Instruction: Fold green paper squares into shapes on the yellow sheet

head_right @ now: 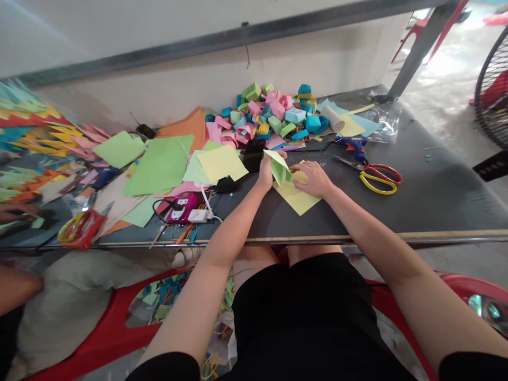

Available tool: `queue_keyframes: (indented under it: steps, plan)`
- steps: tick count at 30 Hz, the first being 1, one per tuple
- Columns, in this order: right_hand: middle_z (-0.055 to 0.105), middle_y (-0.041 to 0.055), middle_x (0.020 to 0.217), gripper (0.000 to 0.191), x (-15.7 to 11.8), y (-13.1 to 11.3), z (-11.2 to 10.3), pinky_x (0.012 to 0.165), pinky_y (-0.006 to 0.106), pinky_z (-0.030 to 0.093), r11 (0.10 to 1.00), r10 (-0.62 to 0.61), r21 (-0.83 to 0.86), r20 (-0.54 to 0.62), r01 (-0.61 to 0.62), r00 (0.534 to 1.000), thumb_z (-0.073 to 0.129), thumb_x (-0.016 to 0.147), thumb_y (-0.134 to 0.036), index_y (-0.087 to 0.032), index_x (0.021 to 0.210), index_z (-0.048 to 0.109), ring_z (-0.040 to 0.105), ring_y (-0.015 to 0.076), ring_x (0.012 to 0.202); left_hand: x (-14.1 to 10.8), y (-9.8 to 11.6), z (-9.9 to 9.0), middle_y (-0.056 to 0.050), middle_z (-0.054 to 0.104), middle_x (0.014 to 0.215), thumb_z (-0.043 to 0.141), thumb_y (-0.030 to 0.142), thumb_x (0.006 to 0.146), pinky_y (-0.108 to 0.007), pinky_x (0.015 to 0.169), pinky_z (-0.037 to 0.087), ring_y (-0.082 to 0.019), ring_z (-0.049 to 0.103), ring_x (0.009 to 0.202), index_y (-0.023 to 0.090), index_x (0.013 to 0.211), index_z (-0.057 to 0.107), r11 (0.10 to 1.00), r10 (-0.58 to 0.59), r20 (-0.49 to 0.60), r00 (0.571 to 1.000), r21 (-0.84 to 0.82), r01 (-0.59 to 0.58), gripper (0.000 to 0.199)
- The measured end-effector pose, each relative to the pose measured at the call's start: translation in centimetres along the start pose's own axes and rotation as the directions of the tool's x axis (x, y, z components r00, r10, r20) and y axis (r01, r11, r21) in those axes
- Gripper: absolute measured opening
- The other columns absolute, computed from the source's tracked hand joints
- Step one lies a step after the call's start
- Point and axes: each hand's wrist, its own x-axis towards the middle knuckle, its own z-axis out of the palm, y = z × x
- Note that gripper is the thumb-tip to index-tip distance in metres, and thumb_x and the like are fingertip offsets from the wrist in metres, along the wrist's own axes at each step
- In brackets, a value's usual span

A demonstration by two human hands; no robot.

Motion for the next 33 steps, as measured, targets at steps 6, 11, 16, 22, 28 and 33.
queue_keyframes:
  steps: [6,11,16,22,28,33]
  plan:
    - [0.081,0.01,0.104,0.023,0.2,0.1,0.0,0.096,0.049,0.057,0.987,0.158,0.092,-0.387,-0.133,0.908,0.059,0.096,-0.04,-0.025,0.09,0.076,0.074,0.0297,0.103,0.6,-0.3,-0.4,-0.007,0.077,0.084,0.061,0.047,0.101,-0.039,0.1,0.058,-0.026,0.075,0.105,0.02,0.078,0.074,0.994,-0.113,-0.057,0.992,-0.002,0.113,0.038]
    - [0.078,0.0053,0.09,0.021,0.3,0.7,0.6,0.074,0.038,0.059,0.892,0.448,0.295,-0.464,-0.343,0.764,0.071,0.087,-0.044,-0.023,0.091,0.074,0.072,0.023,0.081,1.0,-0.9,-0.8,-0.002,0.069,0.07,0.064,0.031,0.1,-0.039,0.092,0.059,-0.021,0.075,0.082,0.018,0.07,0.067,0.978,-0.204,-0.19,0.96,-0.002,0.207,0.034]
    - [0.073,0.0024,0.079,0.026,0.4,2.5,1.0,0.069,0.035,0.056,0.831,0.533,0.451,-0.478,-0.325,0.698,0.076,0.082,-0.048,-0.022,0.083,0.071,0.068,0.0196,0.072,1.0,-0.5,-0.8,-0.007,0.073,0.075,0.074,0.036,0.094,-0.042,0.087,0.062,-0.031,0.079,0.096,0.016,0.073,0.069,0.951,-0.304,-0.06,0.951,-0.083,0.298,0.03]
    - [0.078,0.0052,0.088,0.032,0.3,2.1,0.5,0.078,0.04,0.06,0.907,0.412,0.29,-0.463,-0.305,0.785,0.065,0.093,-0.053,-0.025,0.087,0.077,0.073,0.0243,0.084,1.0,0.1,-0.6,-0.011,0.079,0.092,0.069,0.035,0.097,-0.042,0.089,0.063,-0.037,0.075,0.116,0.016,0.086,0.073,0.915,-0.398,-0.045,0.916,-0.083,0.394,0.022]
    - [0.068,0.0073,0.141,0.038,0.3,1.9,0.4,0.101,0.053,0.057,0.987,0.145,0.127,-0.462,-0.097,0.875,0.051,0.103,-0.053,-0.038,0.128,0.076,0.068,0.0303,0.121,1.0,0.6,-0.9,-0.011,0.08,0.106,0.063,0.033,0.1,-0.04,0.093,0.062,-0.036,0.071,0.125,0.015,0.096,0.073,0.894,-0.43,-0.125,0.894,-0.201,0.401,0.021]
    - [0.055,0.0006,0.159,0.034,0.1,2.1,-0.4,0.11,0.058,0.047,0.989,-0.108,-0.124,-0.254,0.078,0.961,0.053,0.104,-0.047,-0.047,0.132,0.073,0.057,0.0334,0.135,1.7,1.8,-2.2,-0.013,0.077,0.123,0.053,0.026,0.104,-0.037,0.111,0.055,-0.028,0.061,0.14,0.012,0.108,0.071,0.867,-0.418,-0.195,0.887,-0.377,0.326,0.024]
